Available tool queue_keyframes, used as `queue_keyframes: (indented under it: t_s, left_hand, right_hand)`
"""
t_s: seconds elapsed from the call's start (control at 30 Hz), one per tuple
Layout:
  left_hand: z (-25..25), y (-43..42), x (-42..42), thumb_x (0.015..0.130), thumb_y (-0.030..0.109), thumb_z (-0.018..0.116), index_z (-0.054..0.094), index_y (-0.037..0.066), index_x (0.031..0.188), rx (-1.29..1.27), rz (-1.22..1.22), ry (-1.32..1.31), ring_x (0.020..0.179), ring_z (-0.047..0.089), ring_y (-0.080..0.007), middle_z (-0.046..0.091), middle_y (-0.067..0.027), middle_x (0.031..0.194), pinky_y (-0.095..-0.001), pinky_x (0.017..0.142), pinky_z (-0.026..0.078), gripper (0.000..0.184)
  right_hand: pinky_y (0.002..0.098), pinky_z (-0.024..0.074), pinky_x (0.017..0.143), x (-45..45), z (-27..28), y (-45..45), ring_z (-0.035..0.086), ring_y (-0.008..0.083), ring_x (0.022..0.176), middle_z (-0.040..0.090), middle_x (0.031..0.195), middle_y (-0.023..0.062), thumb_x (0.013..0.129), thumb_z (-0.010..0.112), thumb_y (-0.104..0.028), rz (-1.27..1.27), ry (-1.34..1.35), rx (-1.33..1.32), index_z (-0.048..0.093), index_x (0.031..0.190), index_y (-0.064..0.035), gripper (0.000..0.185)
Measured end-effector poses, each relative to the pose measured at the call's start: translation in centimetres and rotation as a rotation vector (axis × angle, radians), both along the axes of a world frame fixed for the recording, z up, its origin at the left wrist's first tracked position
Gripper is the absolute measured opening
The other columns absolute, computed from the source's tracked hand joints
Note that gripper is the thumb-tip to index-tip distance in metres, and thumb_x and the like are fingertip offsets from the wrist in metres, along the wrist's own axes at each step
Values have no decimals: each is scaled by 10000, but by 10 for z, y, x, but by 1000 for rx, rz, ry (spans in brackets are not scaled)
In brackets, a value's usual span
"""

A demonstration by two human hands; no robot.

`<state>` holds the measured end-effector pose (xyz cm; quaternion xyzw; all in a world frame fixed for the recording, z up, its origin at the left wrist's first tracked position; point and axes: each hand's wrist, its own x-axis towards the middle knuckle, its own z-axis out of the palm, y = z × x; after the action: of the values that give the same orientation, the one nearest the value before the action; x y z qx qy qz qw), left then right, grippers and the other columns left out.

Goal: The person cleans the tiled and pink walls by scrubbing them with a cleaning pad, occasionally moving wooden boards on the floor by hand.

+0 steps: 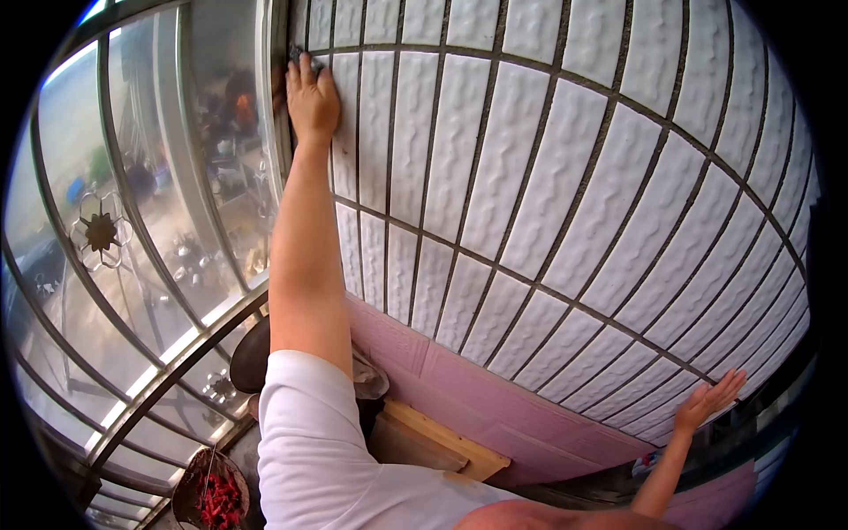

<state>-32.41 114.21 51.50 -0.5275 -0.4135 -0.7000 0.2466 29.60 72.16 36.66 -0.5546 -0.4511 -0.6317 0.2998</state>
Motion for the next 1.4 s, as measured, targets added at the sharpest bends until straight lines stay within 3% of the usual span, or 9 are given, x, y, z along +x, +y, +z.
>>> queue_keyframes:
  t_s: [0.2,0.4,0.47,0.63,0.83,0.97,1.1,1.2,1.4]
  left_hand:
    - [-36,-43,65,878,229,438,381,15,1332,143,-137,77,1309,230,-421,282,-244,1411,-445,1077,184,505]
    - [-185,-137,163,756,243,545,451,108,1302,29,-280,498,1333,226,-393,296,-216,1415,-501,1080,165,570]
    - [-170,-122,140,751,249,545,465,108,1287,20,-229,526,1323,243,-400,283,-220,1419,-500,1079,170,560]
    - [-83,-27,34,898,298,416,371,37,1344,45,-22,34,1269,296,-427,315,-258,1385,-424,1059,237,519]
    - [-179,-27,35,893,243,426,361,32,1353,-40,-124,-160,1306,228,-423,258,-258,1416,-445,1079,170,510]
    - [-204,-105,136,847,178,461,411,13,1317,-8,-267,-12,1327,187,-430,259,-256,1417,-458,1086,130,500]
    - [-251,-163,204,769,259,543,465,88,1286,-63,-315,301,1337,215,-392,257,-232,1430,-508,1085,128,551]
    - [-241,-142,173,765,230,530,459,110,1291,-46,-269,374,1339,228,-371,281,-204,1428,-504,1093,122,545]
    - [-183,-35,30,898,210,412,386,-34,1313,-134,-95,-161,1309,248,-390,272,-266,1407,-414,1082,178,482]
  right_hand:
    - [504,142,1069,-1,-3,-2,196,405,1334,222,1441,231,955,288,-273,-4,13,5,257,1379,15,513]
    - [508,143,1066,3,-4,-5,204,406,1329,232,1437,229,951,305,-275,27,-12,-20,270,1375,9,512]
    - [499,154,1062,4,-2,-2,214,408,1322,231,1436,232,957,301,-288,7,-30,-8,269,1374,14,516]
    - [502,161,1061,9,-3,-2,217,410,1318,240,1429,238,952,322,-284,18,-48,-49,285,1365,19,513]
    - [502,164,1061,7,-7,0,218,427,1309,241,1417,261,954,324,-294,-6,-45,-34,283,1365,26,523]
    - [504,163,1060,8,-7,-1,216,435,1306,239,1416,265,954,327,-296,7,-67,-49,282,1365,28,525]
    - [506,155,1062,19,-9,-6,200,433,1314,233,1421,262,954,333,-283,-2,-54,-55,278,1366,31,521]
    - [508,148,1064,16,-4,-4,193,431,1318,225,1427,256,955,332,-275,17,-86,-72,269,1369,32,519]
    - [505,126,1073,8,-5,-7,177,425,1325,201,1440,247,955,326,-265,-9,-63,-100,246,1379,32,523]
